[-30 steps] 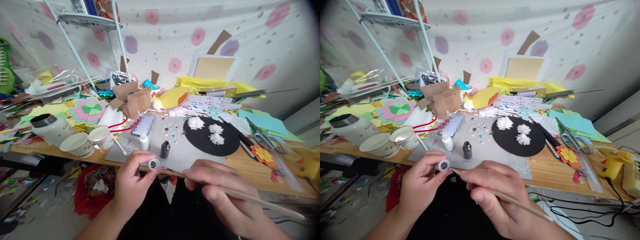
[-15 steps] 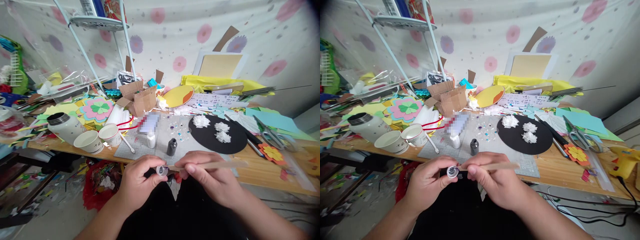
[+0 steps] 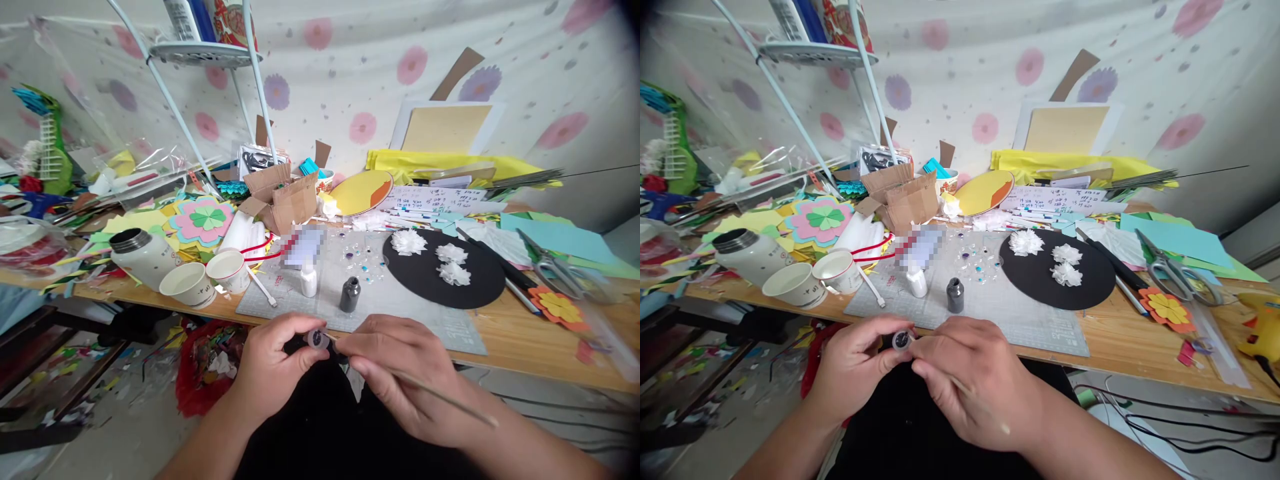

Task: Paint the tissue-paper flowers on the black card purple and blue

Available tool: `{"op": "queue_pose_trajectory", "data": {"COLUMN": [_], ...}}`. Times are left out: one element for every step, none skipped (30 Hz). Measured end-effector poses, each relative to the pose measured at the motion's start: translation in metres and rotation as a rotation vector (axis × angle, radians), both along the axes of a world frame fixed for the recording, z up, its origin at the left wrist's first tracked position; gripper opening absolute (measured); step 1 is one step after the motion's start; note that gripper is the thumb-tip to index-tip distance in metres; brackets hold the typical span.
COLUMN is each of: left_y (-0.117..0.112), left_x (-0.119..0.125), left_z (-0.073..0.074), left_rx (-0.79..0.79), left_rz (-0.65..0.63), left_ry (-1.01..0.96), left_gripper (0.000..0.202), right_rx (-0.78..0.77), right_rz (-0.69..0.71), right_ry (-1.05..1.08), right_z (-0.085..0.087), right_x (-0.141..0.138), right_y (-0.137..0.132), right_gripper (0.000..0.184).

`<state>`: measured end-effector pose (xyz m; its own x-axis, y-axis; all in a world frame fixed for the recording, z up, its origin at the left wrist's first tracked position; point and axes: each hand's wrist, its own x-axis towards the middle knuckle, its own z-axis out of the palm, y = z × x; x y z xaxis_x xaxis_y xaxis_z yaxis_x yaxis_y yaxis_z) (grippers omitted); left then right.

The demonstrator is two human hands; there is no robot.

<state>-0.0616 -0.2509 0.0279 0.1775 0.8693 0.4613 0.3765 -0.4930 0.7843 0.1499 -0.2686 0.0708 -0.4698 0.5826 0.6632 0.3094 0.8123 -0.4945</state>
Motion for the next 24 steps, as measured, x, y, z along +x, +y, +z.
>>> {"op": "queue_pose_trajectory", "data": {"left_y": [0.000, 0.001, 0.001, 0.001, 0.001, 0.001, 0.000, 0.000, -0.001, -0.001, -0.001, -0.002, -0.002, -0.003, -0.003, -0.003, -0.004, -0.004, -0.005, -0.006, -0.006, -0.007, -0.008, -0.009], "left_x": [0.000, -0.001, -0.002, -0.003, -0.005, -0.007, -0.009, -0.011, -0.013, -0.016, -0.018, -0.020, -0.022, -0.025, -0.027, -0.029, -0.031, -0.033, -0.035, -0.037, -0.039, -0.041, -0.043, -0.045], "left_z": [0.001, 0.001, 0.000, -0.001, -0.003, -0.006, -0.010, -0.013, -0.017, -0.019, -0.022, -0.023, -0.024, -0.025, -0.025, -0.026, -0.026, -0.027, -0.028, -0.030, -0.031, -0.032, -0.034, -0.035], "left_rx": [0.001, -0.006, -0.021, -0.044, -0.076, -0.113, -0.152, -0.188, -0.219, -0.244, -0.262, -0.277, -0.293, -0.311, -0.330, -0.348, -0.362, -0.374, -0.381, -0.386, -0.392, -0.397, -0.401, -0.404], "left_rz": [-0.004, -0.008, -0.014, -0.018, -0.020, -0.022, -0.026, -0.029, -0.030, -0.030, -0.028, -0.024, -0.019, -0.013, -0.007, 0.000, 0.007, 0.011, 0.016, 0.020, 0.025, 0.033, 0.041, 0.053], "left_ry": [0.005, 0.009, 0.011, 0.009, 0.003, -0.008, -0.021, -0.033, -0.046, -0.058, -0.068, -0.077, -0.090, -0.109, -0.129, -0.149, -0.167, -0.184, -0.197, -0.208, -0.220, -0.235, -0.248, -0.259], "left_gripper": [0.024, 0.023, 0.022, 0.020, 0.019, 0.018, 0.018, 0.017, 0.016, 0.016, 0.015, 0.015, 0.014, 0.014, 0.014, 0.015, 0.015, 0.016, 0.016, 0.016, 0.016, 0.016, 0.016, 0.016], "right_rx": [-0.048, -0.106, -0.164, -0.218, -0.267, -0.319, -0.380, -0.452, -0.538, -0.630, -0.725, -0.814, -0.890, -0.951, -0.999, -1.038, -1.071, -1.097, -1.120, -1.141, -1.151, -1.139, -1.102, -1.038], "right_rz": [0.010, 0.017, 0.023, 0.029, 0.034, 0.042, 0.055, 0.072, 0.090, 0.106, 0.121, 0.133, 0.146, 0.156, 0.169, 0.183, 0.195, 0.202, 0.204, 0.204, 0.202, 0.200, 0.197, 0.193], "right_ry": [0.031, 0.067, 0.104, 0.135, 0.162, 0.186, 0.213, 0.249, 0.295, 0.354, 0.419, 0.481, 0.541, 0.595, 0.646, 0.692, 0.734, 0.777, 0.813, 0.843, 0.865, 0.875, 0.864, 0.826], "right_z": [-0.002, -0.004, -0.007, -0.011, -0.015, -0.019, -0.024, -0.029, -0.034, -0.039, -0.045, -0.049, -0.054, -0.058, -0.061, -0.064, -0.066, -0.069, -0.071, -0.073, -0.074, -0.075, -0.075, -0.073], "right_x": [0.000, -0.001, -0.001, -0.002, -0.003, -0.005, -0.007, -0.010, -0.014, -0.017, -0.021, -0.025, -0.029, -0.034, -0.038, -0.042, -0.046, -0.050, -0.054, -0.058, -0.062, -0.065, -0.068, -0.069], "right_y": [0.002, 0.004, 0.006, 0.008, 0.010, 0.011, 0.013, 0.015, 0.016, 0.018, 0.020, 0.021, 0.023, 0.024, 0.025, 0.026, 0.027, 0.027, 0.028, 0.028, 0.027, 0.027, 0.026, 0.025], "right_gripper": [0.019, 0.019, 0.020, 0.021, 0.023, 0.024, 0.025, 0.025, 0.026, 0.027, 0.029, 0.031, 0.034, 0.036, 0.036, 0.036, 0.035, 0.034, 0.033, 0.032, 0.032, 0.031, 0.031, 0.029]}}
